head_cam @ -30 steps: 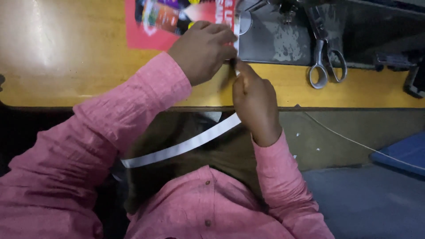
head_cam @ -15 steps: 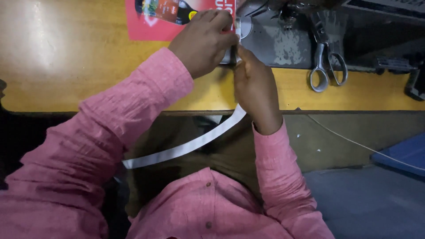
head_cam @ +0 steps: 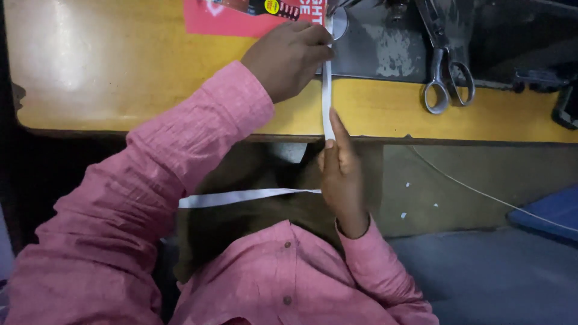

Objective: The person uses a sewing machine to stitch a white strip of material onto the edges of various printed sachet packets. They repeatedly pick up different packets from a stack, align them under the needle, and sew along the side before moving to the next item.

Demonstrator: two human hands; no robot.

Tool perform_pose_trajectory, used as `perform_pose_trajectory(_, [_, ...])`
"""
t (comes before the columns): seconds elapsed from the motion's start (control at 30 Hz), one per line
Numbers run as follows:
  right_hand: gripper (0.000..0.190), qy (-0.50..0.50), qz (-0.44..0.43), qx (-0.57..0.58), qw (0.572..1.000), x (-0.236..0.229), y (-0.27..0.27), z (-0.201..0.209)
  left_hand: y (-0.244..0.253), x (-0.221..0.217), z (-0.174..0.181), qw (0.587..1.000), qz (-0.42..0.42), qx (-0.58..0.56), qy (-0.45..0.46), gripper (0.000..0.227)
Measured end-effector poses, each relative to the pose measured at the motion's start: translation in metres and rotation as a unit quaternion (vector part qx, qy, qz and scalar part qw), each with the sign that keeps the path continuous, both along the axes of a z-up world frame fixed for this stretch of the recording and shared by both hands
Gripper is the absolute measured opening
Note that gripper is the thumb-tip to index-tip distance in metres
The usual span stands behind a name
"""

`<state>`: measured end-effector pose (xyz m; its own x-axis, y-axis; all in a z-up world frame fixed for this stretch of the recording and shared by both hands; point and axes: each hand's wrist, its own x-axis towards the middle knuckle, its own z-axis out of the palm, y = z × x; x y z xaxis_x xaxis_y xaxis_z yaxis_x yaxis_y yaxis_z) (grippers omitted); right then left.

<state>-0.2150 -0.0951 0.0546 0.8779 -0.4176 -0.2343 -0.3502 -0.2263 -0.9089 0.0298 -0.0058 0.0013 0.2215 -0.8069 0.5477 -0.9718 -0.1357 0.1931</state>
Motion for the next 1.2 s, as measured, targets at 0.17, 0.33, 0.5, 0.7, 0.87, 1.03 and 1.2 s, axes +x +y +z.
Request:
perform_pose_trajectory(0.17, [0.056,-0.004,0.111,-0.344,0.932,-0.009,-0.010,-0.010,0.001,-0.013,0.008,0.991,0.040,-0.006,0.131,0.022])
perform_pose_trajectory(0.33, [0.052,-0.009,0.118,-0.289,0.950,-0.009,-0.001,-0.018,-0.002,-0.018,-0.002,0.991,0.054,-0.009,0.122,0.038])
perform_pose_trajectory(0.5, [0.054,0.017,0.108,-0.361,0.926,-0.026,0.005,-0.026,-0.003,-0.029,0.004,0.988,0.050,-0.031,0.141,0.032])
perform_pose_trajectory(0.7, [0.057,0.035,0.105,-0.323,0.940,-0.047,0.005,-0.036,0.011,-0.076,0.016,0.988,0.084,0.088,0.091,0.044])
perform_pose_trajectory(0.87, [0.053,0.001,0.063,-0.335,0.940,-0.040,0.018,-0.012,0.016,-0.096,-0.003,0.994,0.079,-0.037,0.073,0.047])
perform_pose_trajectory(1.03, [0.057,0.049,0.102,-0.296,0.948,-0.033,0.004,-0.013,0.015,-0.085,0.010,0.988,0.111,0.074,0.078,0.047])
perform_pose_trajectory(1.2, [0.054,0.001,0.125,-0.293,0.948,-0.020,0.001,-0.009,0.011,-0.071,0.015,0.987,0.104,0.081,0.094,0.043])
